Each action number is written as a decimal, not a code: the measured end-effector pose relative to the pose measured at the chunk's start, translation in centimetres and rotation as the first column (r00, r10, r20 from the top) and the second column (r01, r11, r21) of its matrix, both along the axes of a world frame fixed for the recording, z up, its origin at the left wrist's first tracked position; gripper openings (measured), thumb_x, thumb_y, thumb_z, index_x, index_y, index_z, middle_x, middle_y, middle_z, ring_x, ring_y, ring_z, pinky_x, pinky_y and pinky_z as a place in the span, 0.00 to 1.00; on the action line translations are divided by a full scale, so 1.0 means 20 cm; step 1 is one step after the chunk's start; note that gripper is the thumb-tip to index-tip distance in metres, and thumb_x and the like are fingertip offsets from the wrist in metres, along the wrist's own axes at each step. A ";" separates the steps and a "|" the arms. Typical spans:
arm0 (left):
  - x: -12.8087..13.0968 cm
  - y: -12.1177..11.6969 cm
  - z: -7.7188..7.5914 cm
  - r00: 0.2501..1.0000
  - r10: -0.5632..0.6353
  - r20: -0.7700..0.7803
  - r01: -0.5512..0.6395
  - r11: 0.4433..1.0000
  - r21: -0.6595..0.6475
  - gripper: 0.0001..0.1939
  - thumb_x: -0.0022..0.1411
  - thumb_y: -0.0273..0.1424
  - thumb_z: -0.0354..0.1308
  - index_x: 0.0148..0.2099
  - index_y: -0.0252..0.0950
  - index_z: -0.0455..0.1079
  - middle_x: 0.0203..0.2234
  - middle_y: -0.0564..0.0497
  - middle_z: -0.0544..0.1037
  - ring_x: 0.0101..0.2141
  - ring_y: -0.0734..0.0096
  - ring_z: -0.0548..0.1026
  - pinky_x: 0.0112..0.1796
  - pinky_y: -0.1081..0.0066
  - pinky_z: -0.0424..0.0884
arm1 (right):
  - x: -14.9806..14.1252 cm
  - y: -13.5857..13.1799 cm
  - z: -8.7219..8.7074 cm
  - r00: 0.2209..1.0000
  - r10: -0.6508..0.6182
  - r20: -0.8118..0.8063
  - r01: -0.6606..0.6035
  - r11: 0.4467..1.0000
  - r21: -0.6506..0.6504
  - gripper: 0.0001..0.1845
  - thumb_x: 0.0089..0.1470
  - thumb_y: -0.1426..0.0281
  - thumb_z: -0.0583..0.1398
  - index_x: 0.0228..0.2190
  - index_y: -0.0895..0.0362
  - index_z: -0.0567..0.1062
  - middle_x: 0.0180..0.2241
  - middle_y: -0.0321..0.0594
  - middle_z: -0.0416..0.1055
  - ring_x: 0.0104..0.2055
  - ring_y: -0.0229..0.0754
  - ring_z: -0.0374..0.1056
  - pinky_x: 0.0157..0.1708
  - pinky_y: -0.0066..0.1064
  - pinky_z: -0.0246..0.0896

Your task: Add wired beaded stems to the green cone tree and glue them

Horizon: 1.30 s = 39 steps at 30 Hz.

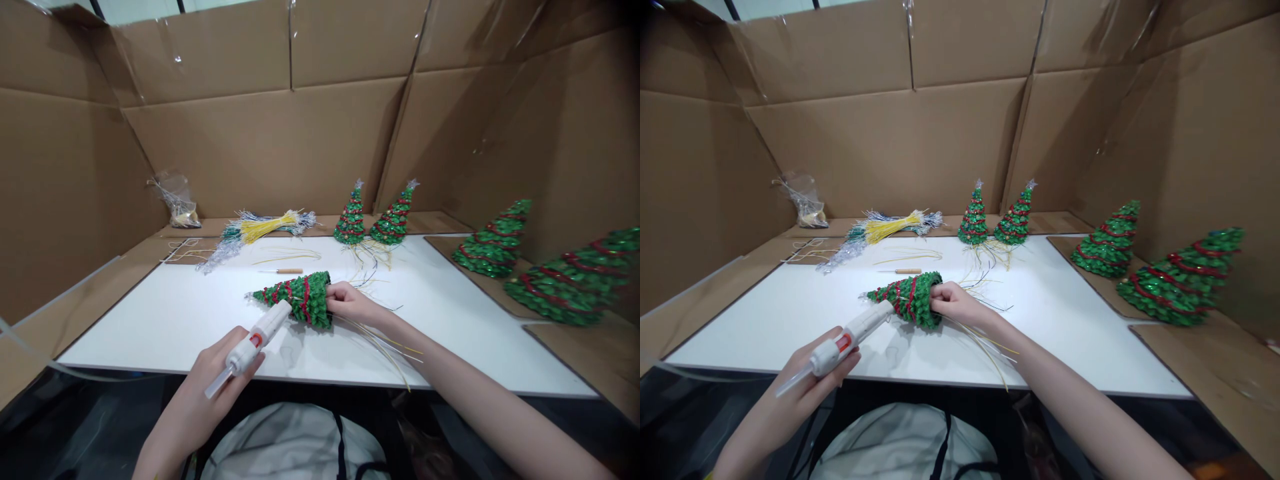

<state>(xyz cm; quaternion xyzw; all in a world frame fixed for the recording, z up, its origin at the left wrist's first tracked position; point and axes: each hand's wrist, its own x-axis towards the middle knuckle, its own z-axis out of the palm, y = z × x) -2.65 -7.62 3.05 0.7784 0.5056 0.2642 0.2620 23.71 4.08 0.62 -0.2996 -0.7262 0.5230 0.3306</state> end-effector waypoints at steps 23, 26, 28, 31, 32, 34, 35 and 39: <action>0.01 0.00 0.01 1.000 -0.022 0.015 0.023 1.000 -0.012 0.11 0.68 0.35 0.47 0.32 0.38 0.56 0.28 0.55 0.63 0.29 0.74 0.64 0.33 0.76 0.62 | 0.00 0.01 -0.03 1.000 0.000 -0.007 -0.001 1.000 -0.024 0.15 0.47 0.62 0.59 0.18 0.60 0.67 0.17 0.32 0.61 0.21 0.34 0.58 0.24 0.25 0.56; 0.01 0.00 0.01 1.000 -0.015 0.018 0.015 1.000 -0.007 0.11 0.67 0.35 0.47 0.32 0.38 0.56 0.28 0.55 0.63 0.29 0.74 0.64 0.33 0.76 0.62 | 0.01 0.01 -0.04 1.000 -0.003 -0.003 0.003 1.000 -0.022 0.15 0.47 0.62 0.59 0.18 0.60 0.68 0.17 0.32 0.62 0.22 0.34 0.59 0.24 0.25 0.57; 0.01 0.00 0.01 1.000 -0.009 0.020 0.009 1.000 0.005 0.10 0.67 0.35 0.47 0.32 0.38 0.56 0.28 0.55 0.63 0.29 0.74 0.64 0.33 0.76 0.62 | 0.01 0.01 -0.04 1.000 -0.009 -0.002 0.009 1.000 -0.026 0.15 0.47 0.62 0.59 0.18 0.60 0.69 0.17 0.32 0.63 0.22 0.34 0.59 0.24 0.25 0.56; 0.01 0.00 0.01 1.000 -0.014 0.027 0.015 1.000 -0.001 0.11 0.67 0.35 0.47 0.32 0.38 0.56 0.28 0.55 0.63 0.28 0.74 0.64 0.33 0.76 0.62 | 0.01 0.02 -0.05 1.000 -0.019 -0.002 0.019 0.999 -0.038 0.14 0.47 0.62 0.59 0.20 0.61 0.71 0.19 0.34 0.66 0.22 0.35 0.60 0.24 0.26 0.57; 0.01 0.01 0.01 0.999 -0.020 0.030 0.021 1.000 -0.009 0.11 0.67 0.35 0.47 0.32 0.38 0.56 0.28 0.55 0.64 0.29 0.74 0.64 0.33 0.76 0.62 | 0.01 0.02 -0.06 1.000 -0.019 -0.003 0.019 0.999 -0.042 0.14 0.47 0.62 0.59 0.22 0.61 0.72 0.20 0.34 0.67 0.23 0.35 0.61 0.25 0.26 0.58; 0.02 0.01 0.01 0.999 -0.029 0.032 0.030 0.999 -0.021 0.11 0.68 0.35 0.47 0.32 0.38 0.56 0.28 0.55 0.64 0.29 0.74 0.64 0.33 0.76 0.62 | 0.01 0.02 -0.06 1.000 -0.018 -0.005 0.018 0.999 -0.048 0.13 0.47 0.63 0.59 0.24 0.62 0.74 0.21 0.35 0.69 0.24 0.36 0.63 0.26 0.26 0.58; 0.02 0.01 0.01 0.999 -0.032 0.033 0.032 0.999 -0.024 0.11 0.68 0.36 0.47 0.32 0.38 0.56 0.28 0.55 0.64 0.29 0.74 0.64 0.34 0.76 0.62 | 0.01 0.02 -0.06 1.000 -0.020 -0.006 0.019 0.999 -0.051 0.13 0.47 0.63 0.59 0.24 0.62 0.74 0.21 0.35 0.69 0.25 0.36 0.63 0.26 0.26 0.58; 0.02 0.01 0.02 0.999 -0.028 0.030 0.028 0.999 -0.027 0.11 0.68 0.36 0.47 0.32 0.38 0.56 0.28 0.55 0.64 0.29 0.74 0.63 0.33 0.75 0.61 | 0.01 0.02 -0.07 1.000 -0.029 -0.003 0.029 0.998 -0.050 0.13 0.46 0.63 0.60 0.23 0.62 0.73 0.19 0.34 0.66 0.23 0.35 0.61 0.25 0.25 0.57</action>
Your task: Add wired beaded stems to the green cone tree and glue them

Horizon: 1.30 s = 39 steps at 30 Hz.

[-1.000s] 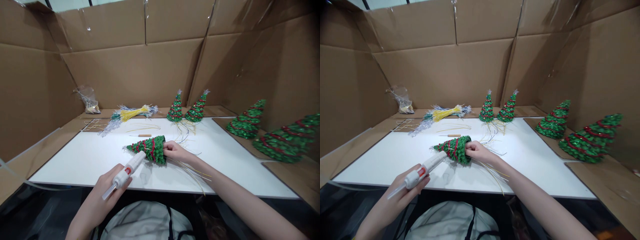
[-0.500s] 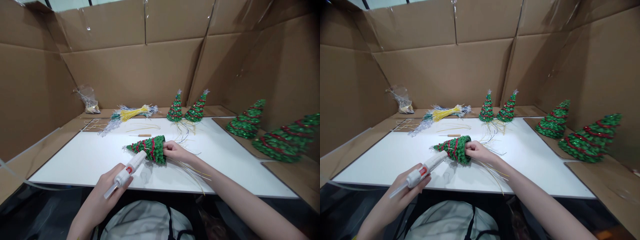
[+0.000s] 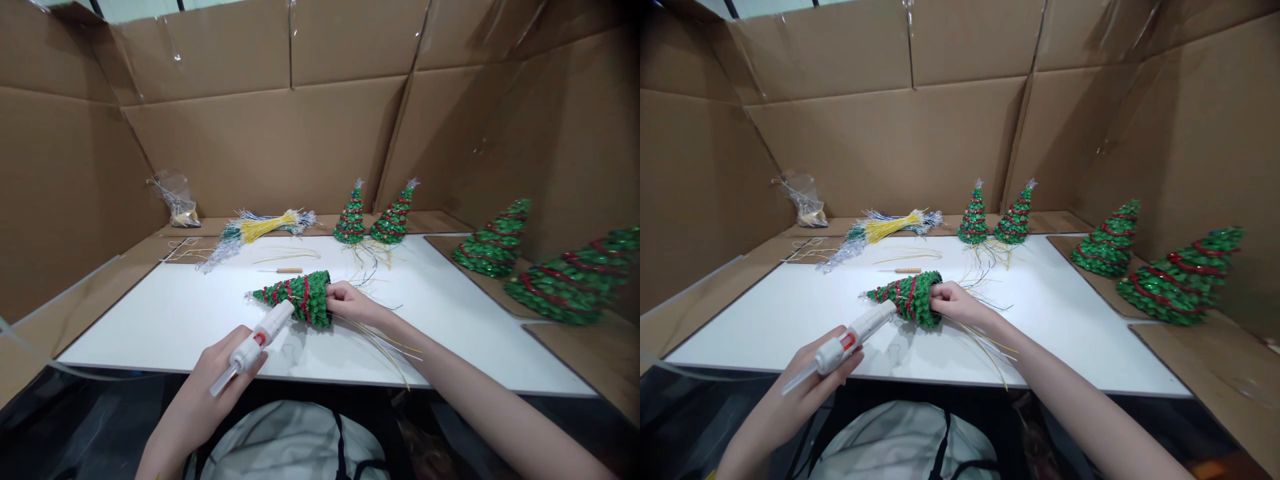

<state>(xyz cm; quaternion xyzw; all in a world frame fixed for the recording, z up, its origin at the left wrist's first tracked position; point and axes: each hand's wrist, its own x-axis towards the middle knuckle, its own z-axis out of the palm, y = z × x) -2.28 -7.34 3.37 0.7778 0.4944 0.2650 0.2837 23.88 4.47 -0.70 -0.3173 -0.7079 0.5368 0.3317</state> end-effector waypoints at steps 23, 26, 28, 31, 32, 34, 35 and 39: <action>0.01 -0.01 0.01 1.000 0.010 -0.021 -0.010 1.000 0.013 0.11 0.67 0.35 0.46 0.32 0.38 0.56 0.28 0.55 0.65 0.29 0.74 0.65 0.33 0.76 0.63 | 0.01 0.00 -0.01 1.000 0.007 -0.013 -0.007 0.999 -0.047 0.14 0.47 0.62 0.61 0.27 0.63 0.77 0.24 0.38 0.73 0.28 0.40 0.68 0.29 0.28 0.63; 0.00 -0.01 0.01 1.000 0.022 -0.011 -0.022 1.000 0.014 0.11 0.67 0.35 0.47 0.32 0.38 0.57 0.28 0.55 0.65 0.28 0.74 0.64 0.33 0.76 0.62 | 0.01 0.00 0.01 1.000 -0.004 -0.001 0.004 1.000 -0.025 0.14 0.47 0.62 0.61 0.23 0.62 0.75 0.22 0.36 0.71 0.26 0.38 0.66 0.27 0.27 0.61; 0.00 -0.01 0.01 1.000 0.024 -0.005 -0.024 1.000 0.009 0.11 0.67 0.35 0.47 0.32 0.38 0.57 0.28 0.55 0.64 0.28 0.74 0.64 0.33 0.76 0.62 | 0.00 -0.01 0.02 1.000 0.003 -0.008 -0.003 1.000 -0.013 0.15 0.47 0.62 0.60 0.21 0.62 0.73 0.20 0.35 0.69 0.24 0.36 0.64 0.26 0.27 0.60; 0.00 -0.01 0.01 1.000 0.022 -0.007 -0.022 1.000 0.003 0.11 0.67 0.36 0.47 0.32 0.38 0.57 0.28 0.55 0.64 0.28 0.74 0.64 0.33 0.76 0.62 | 0.00 -0.02 0.04 1.000 0.006 -0.014 -0.006 1.000 -0.004 0.16 0.46 0.61 0.59 0.18 0.61 0.70 0.18 0.33 0.64 0.23 0.35 0.61 0.25 0.26 0.58; 0.00 -0.02 0.01 1.000 0.024 -0.010 -0.023 1.000 0.003 0.11 0.67 0.36 0.47 0.32 0.38 0.57 0.28 0.55 0.65 0.28 0.74 0.64 0.33 0.76 0.63 | 0.00 -0.02 0.04 1.000 0.005 -0.013 -0.005 1.000 -0.004 0.16 0.46 0.62 0.59 0.17 0.60 0.69 0.17 0.33 0.63 0.23 0.35 0.60 0.25 0.26 0.57; 0.00 -0.02 0.01 0.999 0.029 -0.016 -0.029 1.000 0.002 0.10 0.67 0.35 0.47 0.32 0.38 0.57 0.28 0.55 0.65 0.28 0.74 0.65 0.33 0.76 0.63 | 0.00 -0.02 0.04 1.000 0.006 -0.008 -0.006 1.000 -0.003 0.15 0.46 0.62 0.59 0.17 0.60 0.67 0.17 0.32 0.61 0.22 0.34 0.59 0.25 0.26 0.57; 0.00 -0.02 0.01 0.999 0.031 -0.018 -0.031 1.000 0.000 0.10 0.67 0.35 0.47 0.32 0.38 0.57 0.28 0.55 0.65 0.28 0.73 0.65 0.33 0.76 0.63 | 0.00 -0.02 0.05 1.000 0.007 -0.007 -0.007 1.000 -0.001 0.15 0.45 0.62 0.59 0.16 0.59 0.67 0.16 0.32 0.60 0.22 0.34 0.58 0.24 0.26 0.56; -0.01 -0.02 0.00 0.999 0.041 -0.024 -0.040 0.999 0.022 0.10 0.67 0.36 0.47 0.33 0.38 0.58 0.28 0.55 0.65 0.29 0.73 0.65 0.33 0.76 0.64 | 0.00 -0.02 0.05 1.000 0.011 -0.016 -0.011 1.000 0.004 0.14 0.45 0.63 0.59 0.17 0.59 0.68 0.16 0.31 0.60 0.21 0.34 0.57 0.24 0.26 0.56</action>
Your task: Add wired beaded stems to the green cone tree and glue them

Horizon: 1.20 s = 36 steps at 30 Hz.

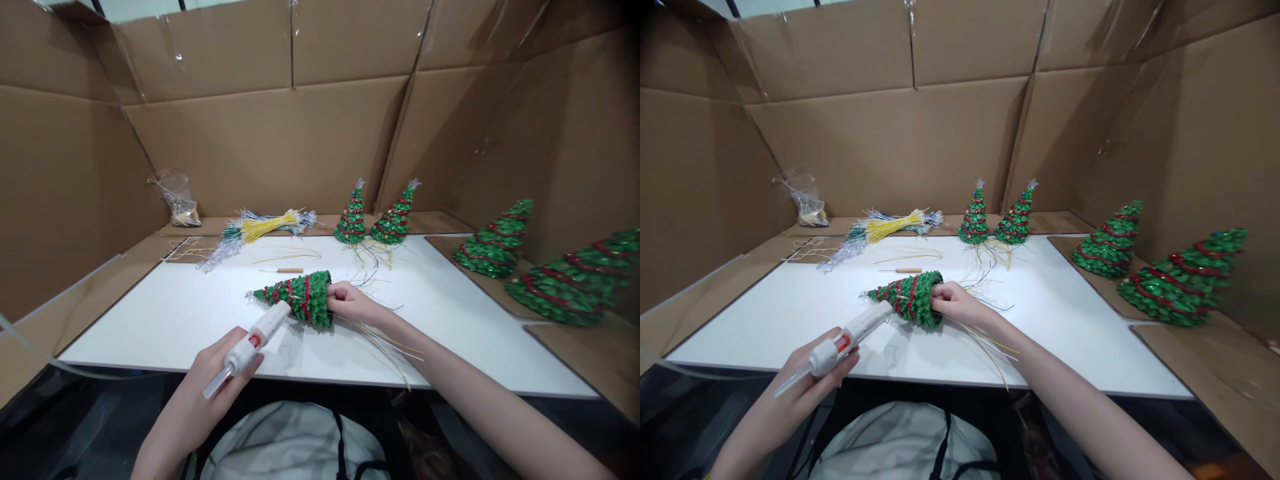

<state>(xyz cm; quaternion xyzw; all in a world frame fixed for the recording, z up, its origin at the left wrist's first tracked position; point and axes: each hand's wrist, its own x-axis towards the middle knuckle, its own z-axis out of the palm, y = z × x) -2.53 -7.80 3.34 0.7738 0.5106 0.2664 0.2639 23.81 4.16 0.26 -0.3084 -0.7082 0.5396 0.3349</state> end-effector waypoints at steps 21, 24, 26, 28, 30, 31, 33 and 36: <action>-0.01 0.01 0.00 0.999 -0.005 -0.034 0.005 1.000 0.009 0.12 0.67 0.37 0.47 0.32 0.38 0.58 0.27 0.54 0.67 0.28 0.73 0.66 0.32 0.76 0.65 | 0.01 0.01 -0.04 1.000 -0.018 -0.007 0.018 1.000 -0.017 0.15 0.45 0.61 0.61 0.19 0.61 0.71 0.18 0.34 0.67 0.22 0.35 0.62 0.25 0.26 0.59; -0.04 0.00 -0.01 0.999 0.005 -0.038 -0.004 0.999 0.043 0.11 0.66 0.38 0.49 0.32 0.38 0.61 0.27 0.54 0.69 0.28 0.73 0.68 0.32 0.77 0.67 | 0.01 0.01 -0.02 1.000 -0.010 -0.024 0.010 1.000 -0.009 0.15 0.45 0.62 0.60 0.18 0.60 0.70 0.17 0.32 0.64 0.22 0.34 0.59 0.24 0.25 0.57; -0.07 0.00 -0.02 0.999 0.019 -0.034 -0.016 0.996 0.089 0.11 0.64 0.39 0.50 0.33 0.39 0.64 0.27 0.54 0.71 0.27 0.72 0.70 0.32 0.77 0.68 | 0.01 0.00 -0.02 1.000 -0.008 -0.025 0.008 1.000 -0.022 0.13 0.45 0.63 0.61 0.19 0.61 0.71 0.17 0.32 0.63 0.21 0.34 0.59 0.24 0.25 0.56; -0.10 0.00 -0.02 0.998 0.046 -0.037 -0.041 0.990 0.133 0.12 0.63 0.41 0.51 0.35 0.39 0.68 0.28 0.53 0.73 0.27 0.71 0.71 0.32 0.76 0.69 | 0.01 -0.01 0.00 1.000 -0.005 -0.024 0.005 0.999 -0.033 0.12 0.45 0.64 0.61 0.20 0.61 0.72 0.17 0.31 0.63 0.22 0.34 0.59 0.24 0.25 0.57; -0.13 0.02 -0.02 0.994 0.094 -0.047 -0.086 0.984 0.158 0.13 0.62 0.42 0.51 0.38 0.39 0.70 0.30 0.52 0.76 0.29 0.69 0.72 0.33 0.74 0.70 | 0.00 -0.01 0.01 1.000 -0.004 -0.024 0.003 1.000 -0.022 0.12 0.45 0.64 0.61 0.20 0.61 0.73 0.17 0.32 0.64 0.23 0.35 0.61 0.26 0.26 0.58; -0.15 0.03 -0.02 0.991 0.125 -0.050 -0.116 0.981 0.157 0.14 0.62 0.42 0.51 0.39 0.39 0.72 0.31 0.51 0.77 0.30 0.68 0.73 0.33 0.74 0.71 | 0.00 -0.01 0.01 1.000 -0.005 -0.020 0.004 1.000 -0.015 0.12 0.45 0.64 0.61 0.20 0.61 0.73 0.18 0.32 0.65 0.24 0.36 0.61 0.26 0.26 0.58; -0.19 0.06 -0.02 0.978 0.203 -0.041 -0.195 0.969 0.149 0.15 0.62 0.43 0.52 0.41 0.39 0.73 0.35 0.50 0.79 0.34 0.65 0.76 0.36 0.72 0.72 | 0.00 -0.02 0.01 1.000 -0.011 -0.008 0.011 1.000 -0.016 0.12 0.45 0.64 0.62 0.21 0.61 0.73 0.18 0.33 0.66 0.25 0.37 0.62 0.27 0.26 0.58; -0.23 0.11 -0.04 0.951 0.308 -0.005 -0.306 0.945 0.116 0.19 0.60 0.46 0.52 0.43 0.37 0.74 0.40 0.48 0.79 0.44 0.59 0.75 0.44 0.68 0.71 | 0.00 -0.01 -0.01 1.000 -0.012 -0.004 0.012 0.998 -0.057 0.12 0.44 0.64 0.62 0.23 0.61 0.74 0.20 0.34 0.68 0.26 0.38 0.63 0.27 0.27 0.58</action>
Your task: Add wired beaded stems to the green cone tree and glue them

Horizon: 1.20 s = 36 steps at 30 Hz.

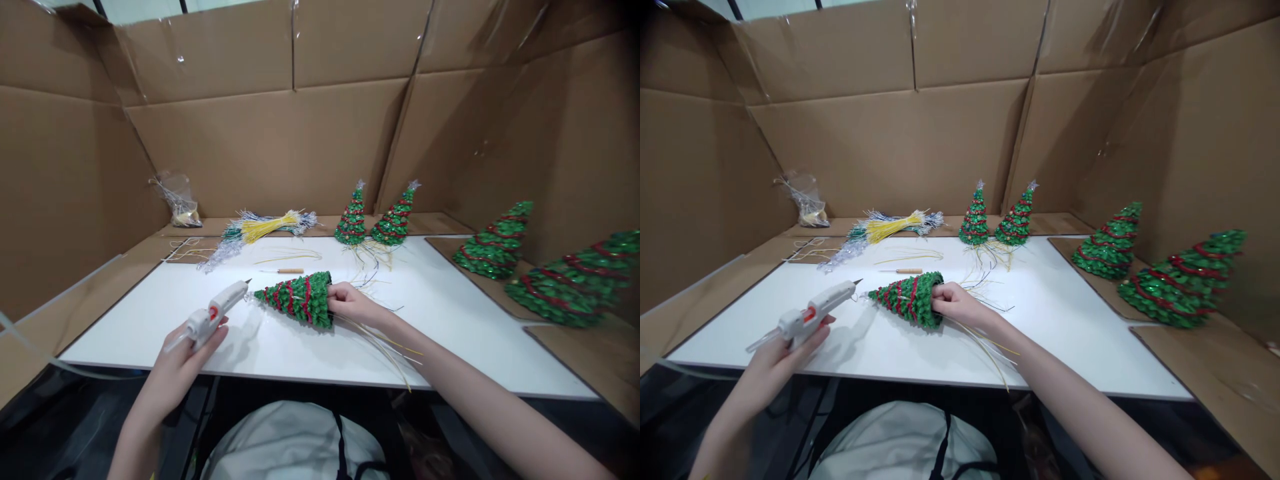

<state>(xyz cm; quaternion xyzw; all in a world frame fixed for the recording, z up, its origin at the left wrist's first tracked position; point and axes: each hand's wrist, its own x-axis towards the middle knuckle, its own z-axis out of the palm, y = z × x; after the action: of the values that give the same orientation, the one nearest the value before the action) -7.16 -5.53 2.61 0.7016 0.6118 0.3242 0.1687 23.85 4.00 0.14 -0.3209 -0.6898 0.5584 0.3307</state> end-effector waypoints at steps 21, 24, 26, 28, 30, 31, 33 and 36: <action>-0.14 0.17 -0.13 0.942 0.262 -0.211 -0.277 0.960 -0.044 0.28 0.59 0.51 0.46 0.44 0.32 0.73 0.39 0.41 0.78 0.44 0.48 0.73 0.42 0.62 0.67 | 0.00 0.01 -0.01 0.999 -0.028 0.018 0.027 0.999 0.034 0.10 0.42 0.66 0.59 0.19 0.61 0.70 0.15 0.29 0.53 0.21 0.31 0.47 0.21 0.24 0.44; -0.13 0.16 -0.12 0.921 0.284 -0.266 -0.292 0.956 0.007 0.27 0.59 0.50 0.46 0.43 0.32 0.72 0.39 0.41 0.77 0.46 0.47 0.71 0.43 0.59 0.66 | 0.00 0.00 0.00 1.000 -0.020 0.013 0.019 0.999 0.041 0.11 0.43 0.65 0.59 0.20 0.61 0.71 0.17 0.31 0.58 0.22 0.32 0.50 0.21 0.24 0.46; -0.13 0.14 -0.11 0.913 0.295 -0.282 -0.298 0.954 0.035 0.26 0.59 0.50 0.47 0.44 0.34 0.72 0.39 0.41 0.77 0.45 0.48 0.71 0.43 0.58 0.66 | 0.00 0.00 0.00 1.000 -0.008 0.012 0.008 0.999 0.036 0.11 0.43 0.65 0.59 0.20 0.61 0.71 0.18 0.32 0.59 0.22 0.33 0.52 0.22 0.24 0.47; -0.13 0.11 -0.09 0.907 0.312 -0.283 -0.310 0.949 0.053 0.26 0.57 0.52 0.48 0.43 0.36 0.71 0.38 0.43 0.77 0.43 0.50 0.71 0.42 0.58 0.67 | 0.00 0.00 0.01 1.000 -0.004 0.009 0.004 1.000 0.031 0.10 0.43 0.66 0.59 0.21 0.61 0.71 0.18 0.32 0.60 0.22 0.33 0.53 0.22 0.24 0.48; -0.15 0.08 -0.06 0.901 0.341 -0.267 -0.335 0.940 0.069 0.27 0.55 0.54 0.48 0.40 0.37 0.72 0.37 0.44 0.76 0.42 0.51 0.71 0.40 0.58 0.68 | 0.00 0.00 0.01 1.000 -0.010 0.005 0.010 1.000 0.028 0.10 0.43 0.66 0.59 0.20 0.61 0.71 0.18 0.32 0.60 0.22 0.33 0.53 0.22 0.24 0.48; -0.16 0.06 -0.04 0.905 0.348 -0.246 -0.339 0.938 0.077 0.27 0.54 0.55 0.49 0.40 0.37 0.72 0.37 0.45 0.76 0.41 0.51 0.72 0.39 0.59 0.69 | 0.00 0.00 0.01 1.000 -0.015 0.007 0.015 1.000 0.026 0.10 0.42 0.67 0.59 0.19 0.61 0.70 0.18 0.32 0.60 0.22 0.32 0.53 0.22 0.24 0.48; -0.18 0.03 0.00 0.920 0.351 -0.173 -0.338 0.936 0.103 0.27 0.54 0.55 0.51 0.44 0.39 0.71 0.41 0.46 0.75 0.41 0.54 0.72 0.34 0.63 0.70 | 0.00 0.00 0.00 1.000 -0.026 0.011 0.026 0.999 0.024 0.09 0.42 0.67 0.59 0.18 0.61 0.69 0.17 0.31 0.59 0.22 0.32 0.52 0.22 0.24 0.47; -0.18 -0.02 0.05 0.917 0.396 -0.049 -0.381 0.905 0.190 0.30 0.55 0.53 0.53 0.55 0.42 0.66 0.47 0.47 0.74 0.39 0.57 0.72 0.27 0.68 0.68 | 0.00 0.00 0.00 1.000 -0.022 0.022 0.022 0.999 0.024 0.09 0.42 0.67 0.59 0.19 0.61 0.70 0.17 0.31 0.58 0.22 0.32 0.51 0.22 0.24 0.46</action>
<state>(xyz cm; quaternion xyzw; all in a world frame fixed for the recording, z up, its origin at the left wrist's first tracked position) -10.69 -5.88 3.54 0.5911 0.7148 0.3737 0.0111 23.84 4.00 0.24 -0.3307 -0.6963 0.5431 0.3330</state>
